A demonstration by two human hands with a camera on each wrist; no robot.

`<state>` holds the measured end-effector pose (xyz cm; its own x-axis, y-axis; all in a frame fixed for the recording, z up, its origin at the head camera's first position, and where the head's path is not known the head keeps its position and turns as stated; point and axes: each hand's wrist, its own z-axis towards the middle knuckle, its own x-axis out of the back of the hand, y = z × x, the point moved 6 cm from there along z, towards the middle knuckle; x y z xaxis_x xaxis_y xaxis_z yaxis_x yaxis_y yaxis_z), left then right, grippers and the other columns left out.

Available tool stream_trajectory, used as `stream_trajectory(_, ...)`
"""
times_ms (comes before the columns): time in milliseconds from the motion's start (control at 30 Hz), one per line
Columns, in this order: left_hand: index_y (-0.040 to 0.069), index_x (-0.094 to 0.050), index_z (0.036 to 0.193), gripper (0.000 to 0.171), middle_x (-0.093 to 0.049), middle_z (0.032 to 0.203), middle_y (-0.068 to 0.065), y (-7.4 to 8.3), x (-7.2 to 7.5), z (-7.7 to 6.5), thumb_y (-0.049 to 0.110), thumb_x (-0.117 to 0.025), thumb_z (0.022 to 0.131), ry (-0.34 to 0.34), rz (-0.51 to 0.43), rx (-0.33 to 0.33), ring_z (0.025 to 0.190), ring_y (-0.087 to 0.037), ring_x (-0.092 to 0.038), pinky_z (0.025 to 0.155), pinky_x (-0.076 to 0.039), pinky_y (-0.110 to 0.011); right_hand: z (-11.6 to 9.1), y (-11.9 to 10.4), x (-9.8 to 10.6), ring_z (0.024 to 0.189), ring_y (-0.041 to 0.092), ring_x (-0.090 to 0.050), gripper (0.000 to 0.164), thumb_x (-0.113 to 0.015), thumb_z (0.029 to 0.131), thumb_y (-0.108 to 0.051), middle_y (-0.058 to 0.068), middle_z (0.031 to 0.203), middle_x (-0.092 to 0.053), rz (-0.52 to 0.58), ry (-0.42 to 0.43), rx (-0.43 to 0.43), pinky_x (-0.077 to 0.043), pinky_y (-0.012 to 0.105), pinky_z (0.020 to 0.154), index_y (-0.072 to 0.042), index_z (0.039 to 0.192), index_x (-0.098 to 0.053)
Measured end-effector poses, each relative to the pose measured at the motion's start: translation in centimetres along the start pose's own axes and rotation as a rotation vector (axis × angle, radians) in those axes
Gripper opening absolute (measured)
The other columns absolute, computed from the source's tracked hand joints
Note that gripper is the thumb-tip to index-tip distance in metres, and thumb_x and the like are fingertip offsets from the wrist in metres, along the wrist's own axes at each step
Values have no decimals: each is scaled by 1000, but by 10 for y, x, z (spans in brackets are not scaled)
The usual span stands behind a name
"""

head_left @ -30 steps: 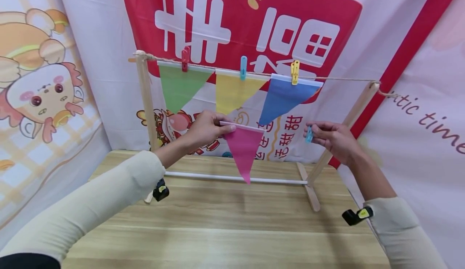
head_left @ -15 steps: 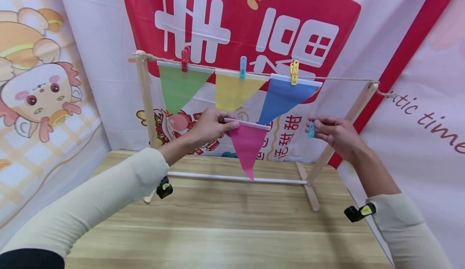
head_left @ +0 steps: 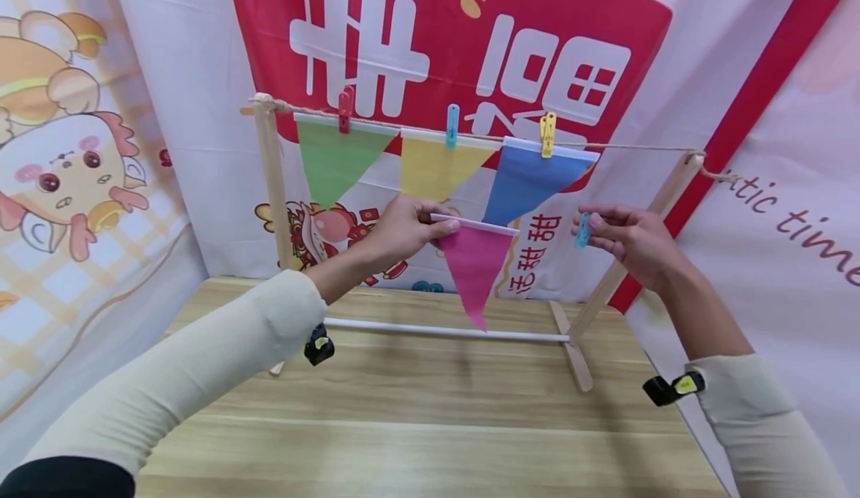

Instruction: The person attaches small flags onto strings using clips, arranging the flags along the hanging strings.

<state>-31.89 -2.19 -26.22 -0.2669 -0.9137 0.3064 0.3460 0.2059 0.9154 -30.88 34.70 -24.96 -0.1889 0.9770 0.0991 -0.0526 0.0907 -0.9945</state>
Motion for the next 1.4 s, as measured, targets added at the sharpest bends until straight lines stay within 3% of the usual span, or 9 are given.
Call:
stream_trajectory(167, 4, -85, 124, 23, -84, 108, -17, 6, -4, 0, 19, -81, 107, 6, 0, 5, 84, -25, -75, 75, -66, -28, -2, -5, 1, 116, 11, -82, 37, -75, 110, -23, -8, 133, -81, -3, -13, 27, -65, 21, 99, -20, 147, -73)
stream_trajectory(467, 7, -87, 122, 23, -86, 103, -12, 12, -6, 6, 22, -84, 105, 38, -17, 20, 86, -21, -79, 78, -66, -28, -1, -9, 2, 117, 11, -80, 35, -75, 110, -23, -8, 134, -78, -31, -4, 43, -66, 21, 98, -22, 145, -73)
stream_trajectory(667, 0, -85, 121, 23, -85, 106, -19, 19, -4, 16, 16, -81, 106, 49, -76, 6, 84, -17, -79, 87, -71, -38, -1, -19, 1, 116, 10, -79, 35, -75, 110, -22, -9, 131, -79, -42, -4, 63, -66, 21, 97, -22, 145, -74)
stream_trajectory(833, 2, -85, 124, 23, -85, 109, -17, 29, -5, 20, 17, -79, 108, 34, -81, -2, 88, -19, -79, 95, -71, -45, -3, -32, 1, 115, 10, -80, 34, -76, 109, -22, -10, 129, -81, -81, 31, 80, -66, 22, 97, -25, 143, -77)
stream_trajectory(1133, 4, -84, 128, 25, -84, 114, -15, 47, -18, 26, 19, -77, 109, 5, -79, -39, 96, -24, -82, 92, -70, -34, -7, -55, 7, 114, 10, -80, 32, -75, 109, -20, -10, 129, -81, -75, 56, 122, -66, 20, 94, -26, 140, -80)
stream_trajectory(1400, 3, -82, 131, 27, -83, 118, -15, 50, -27, 32, 19, -73, 111, 9, -70, -39, 102, -24, -82, 96, -69, -33, -7, -71, 6, 115, 11, -76, 35, -73, 110, -16, -7, 134, -77, -46, 39, 165, -67, 20, 91, -20, 144, -78)
